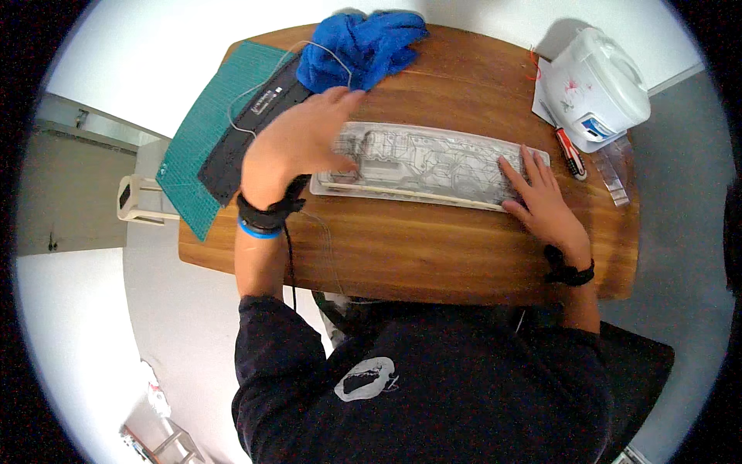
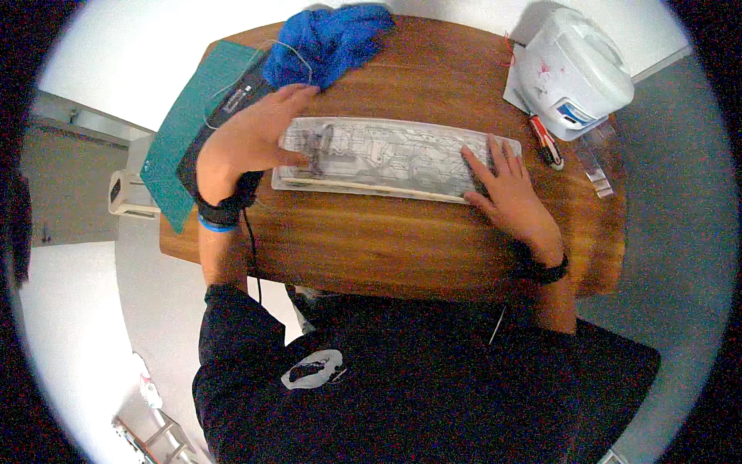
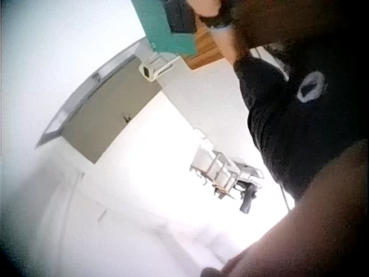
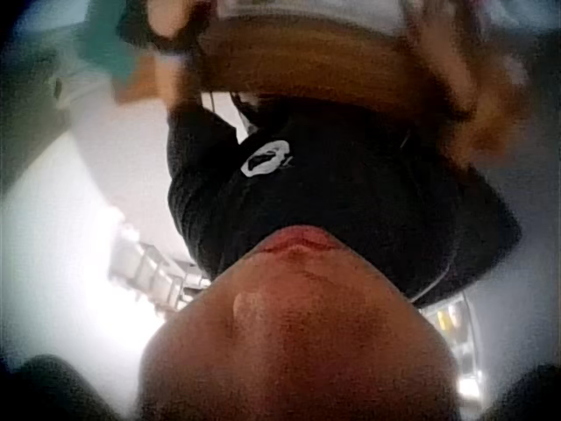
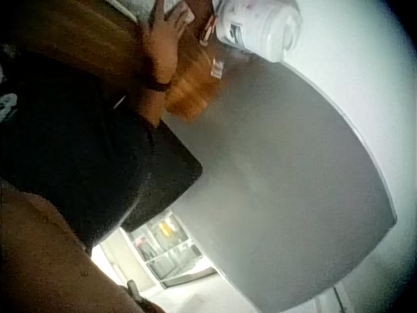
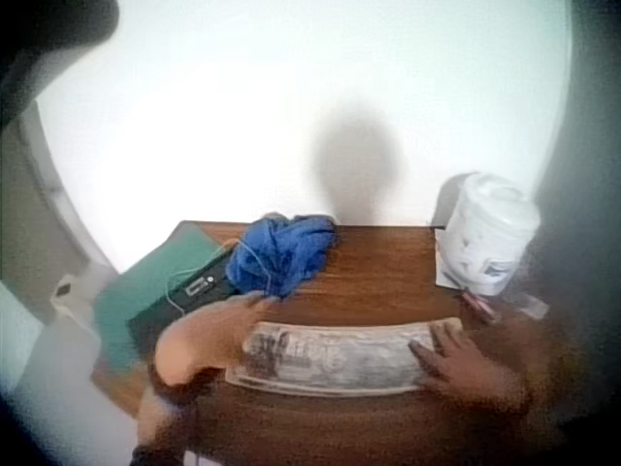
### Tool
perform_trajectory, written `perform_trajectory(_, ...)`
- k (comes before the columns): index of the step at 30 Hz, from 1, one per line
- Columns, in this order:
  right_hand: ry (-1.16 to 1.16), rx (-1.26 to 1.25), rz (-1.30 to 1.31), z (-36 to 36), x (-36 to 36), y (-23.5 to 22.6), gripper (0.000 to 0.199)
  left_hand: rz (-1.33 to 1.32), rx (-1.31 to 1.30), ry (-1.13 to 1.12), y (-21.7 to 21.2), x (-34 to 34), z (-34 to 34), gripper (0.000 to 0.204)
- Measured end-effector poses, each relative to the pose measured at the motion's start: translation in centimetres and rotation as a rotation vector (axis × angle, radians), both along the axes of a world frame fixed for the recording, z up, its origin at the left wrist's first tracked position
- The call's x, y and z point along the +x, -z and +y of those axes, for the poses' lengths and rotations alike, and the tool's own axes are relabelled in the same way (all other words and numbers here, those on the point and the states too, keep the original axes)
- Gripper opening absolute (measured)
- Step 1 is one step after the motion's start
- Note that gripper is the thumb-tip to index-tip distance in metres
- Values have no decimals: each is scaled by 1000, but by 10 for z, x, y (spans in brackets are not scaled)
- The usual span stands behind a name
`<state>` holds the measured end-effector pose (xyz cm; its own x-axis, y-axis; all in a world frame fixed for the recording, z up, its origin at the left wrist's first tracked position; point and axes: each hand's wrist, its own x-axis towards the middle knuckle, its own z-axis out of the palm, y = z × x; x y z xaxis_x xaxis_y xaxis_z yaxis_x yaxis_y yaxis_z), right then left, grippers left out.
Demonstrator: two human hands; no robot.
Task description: The person wipes a transparent keyboard membrane with a blue cloth, aligns it over a white keyboard base, and then places the black keyboard casing on top. The person handles the membrane, cloth, and casing to reassemble the keyboard.
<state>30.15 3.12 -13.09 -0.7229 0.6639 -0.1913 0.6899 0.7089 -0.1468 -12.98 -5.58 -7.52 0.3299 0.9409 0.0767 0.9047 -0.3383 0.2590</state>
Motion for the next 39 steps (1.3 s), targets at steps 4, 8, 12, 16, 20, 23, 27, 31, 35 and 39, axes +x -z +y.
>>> perform_trajectory(4, 4, -15, 17, 6, 4, 4, 74, 58, -52, -331, -8, -72, -40, 105)
perform_trajectory(8, -11, -26, 16, 8, 3, 3, 76, 190, -303, -695, 7, -138, -93, 127)
perform_trajectory(12, -7, -70, 13, 13, 3, 1, 75, 32, -360, -649, 46, -180, -116, 140)
perform_trajectory(16, -13, -92, 13, 11, 1, -7, 76, -13, -309, -631, 52, -200, -122, 145)
perform_trajectory(20, -27, -79, 14, 13, 3, -8, 78, 92, -261, -722, 29, -204, -129, 142)
perform_trajectory(23, -39, -84, 14, 15, 2, -9, 79, 143, -111, -701, 11, -214, -136, 136)
perform_trajectory(27, -30, -115, 26, 14, -1, -10, 79, 429, 290, -707, -18, -198, -144, 124)
perform_trajectory(31, -25, -93, 14, 15, 3, -6, 79, 741, 579, -793, -49, -178, -154, 112)
perform_trajectory(35, -21, -110, 25, 14, 4, -7, 79, 878, 787, -844, -61, -183, -159, 105)
perform_trajectory(39, -12, -106, 33, 14, 6, -2, 79, 868, 810, -928, -67, -186, -172, 100)
